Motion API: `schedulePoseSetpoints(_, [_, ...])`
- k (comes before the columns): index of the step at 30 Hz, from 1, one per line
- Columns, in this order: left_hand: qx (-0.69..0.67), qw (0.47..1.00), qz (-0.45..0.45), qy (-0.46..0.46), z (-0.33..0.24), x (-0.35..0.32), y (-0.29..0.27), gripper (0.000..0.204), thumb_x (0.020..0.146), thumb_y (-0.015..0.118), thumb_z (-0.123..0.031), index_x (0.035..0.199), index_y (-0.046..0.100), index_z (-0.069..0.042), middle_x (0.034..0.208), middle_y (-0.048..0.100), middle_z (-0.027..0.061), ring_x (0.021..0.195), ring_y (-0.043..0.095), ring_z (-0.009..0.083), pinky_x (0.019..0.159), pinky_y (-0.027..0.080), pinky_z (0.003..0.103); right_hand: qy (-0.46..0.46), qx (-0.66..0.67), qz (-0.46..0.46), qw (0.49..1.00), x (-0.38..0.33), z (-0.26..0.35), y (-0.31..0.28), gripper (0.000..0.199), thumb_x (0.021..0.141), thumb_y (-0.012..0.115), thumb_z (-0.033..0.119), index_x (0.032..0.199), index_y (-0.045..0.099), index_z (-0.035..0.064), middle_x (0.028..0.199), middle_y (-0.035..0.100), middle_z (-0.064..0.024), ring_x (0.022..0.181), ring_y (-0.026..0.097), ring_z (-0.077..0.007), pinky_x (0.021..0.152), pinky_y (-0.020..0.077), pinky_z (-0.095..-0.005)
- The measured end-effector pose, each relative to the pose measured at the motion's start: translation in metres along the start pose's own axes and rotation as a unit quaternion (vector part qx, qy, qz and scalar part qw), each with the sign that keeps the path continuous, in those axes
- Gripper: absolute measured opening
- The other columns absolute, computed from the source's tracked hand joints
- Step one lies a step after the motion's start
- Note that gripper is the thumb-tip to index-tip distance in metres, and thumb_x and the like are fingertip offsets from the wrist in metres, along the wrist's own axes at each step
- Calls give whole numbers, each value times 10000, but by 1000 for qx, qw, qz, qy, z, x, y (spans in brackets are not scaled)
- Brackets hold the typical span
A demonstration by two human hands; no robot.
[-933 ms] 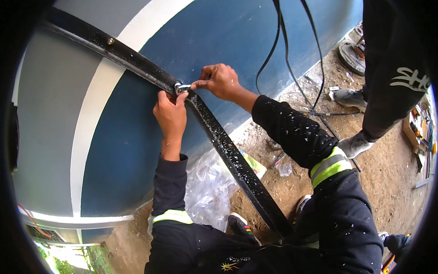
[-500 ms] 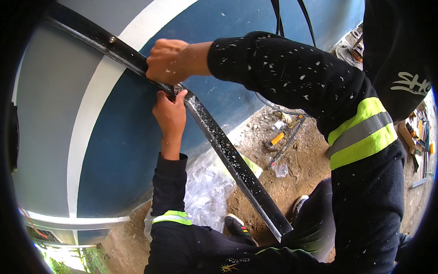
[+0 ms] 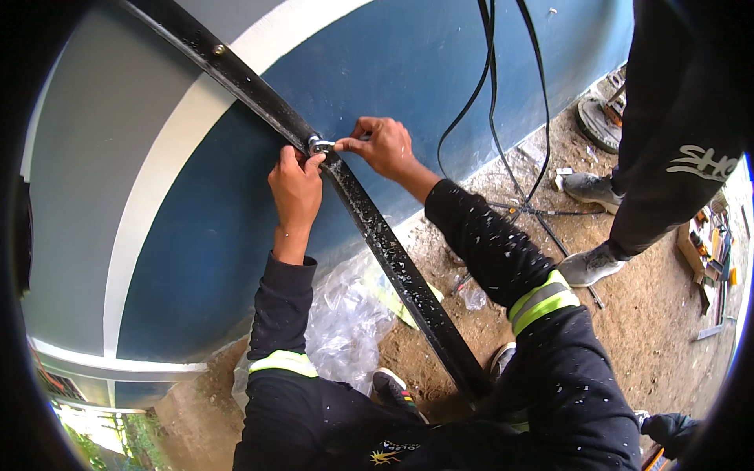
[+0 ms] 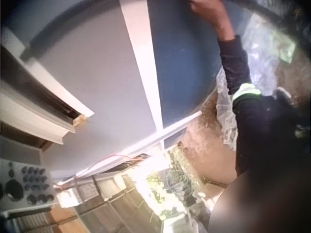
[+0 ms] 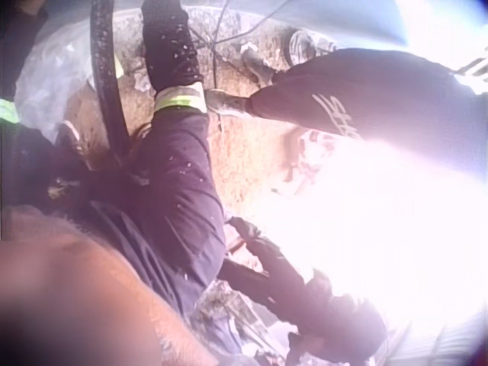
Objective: The person uses a ratchet wrench to tighten bolts securing a black metal bracket to the side of a large blue and white cylindrical object. The person repeatedly positions the wrench, turns it to tighten fasteners, and repositions along the bracket while working in an outdoor area with other people nearby.
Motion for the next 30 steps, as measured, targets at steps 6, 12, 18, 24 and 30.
schedulePoseSetpoints(6, [-6,1000,-11,10,-3,2,-2,374,949,856,-216,992,572,25,864,708,291,844,699,549,708,534,598,-179,-191,44,964,26,71,-36,475,803,919,597,837,797,139,770,770,-73,784,778,-290,696,566,-436])
schedulePoseSetpoints(12, [-13,999,-50,12,-14,-2,0,369,954,854,-204,1002,561,16,838,695,280,818,696,552,695,540,597,-516,-427,134,731,47,188,-8,270,790,899,389,801,794,141,783,778,-87,845,794,-319,723,603,-450])
schedulePoseSetpoints(18, [27,998,-59,-4,-10,-9,6,355,957,850,-182,998,555,13,859,689,276,807,697,534,673,542,579,-437,-414,127,788,55,153,-24,261,808,905,402,868,824,161,763,774,-68,826,788,-329,697,598,-454])
schedulePoseSetpoints(24, [4,999,-45,9,-4,-9,5,303,978,816,-144,1003,556,9,859,690,273,833,705,523,681,539,575,-303,-289,94,903,39,83,-37,319,849,889,448,923,770,162,743,746,-98,776,767,-326,656,565,-470])
schedulePoseSetpoints(30, [6,999,-34,26,-1,-6,-7,178,1024,768,-126,953,635,-32,789,752,144,733,773,333,655,567,463,-142,-175,-34,974,-16,13,25,334,996,769,437,946,684,119,832,741,-126,804,750,-395,685,568,-520])
Point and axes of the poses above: each hand's wrist, its own x-axis towards the middle knuckle, its own y-axis out of the palm, z = x × y, the point moved 6 cm from there along x, towards the middle knuckle
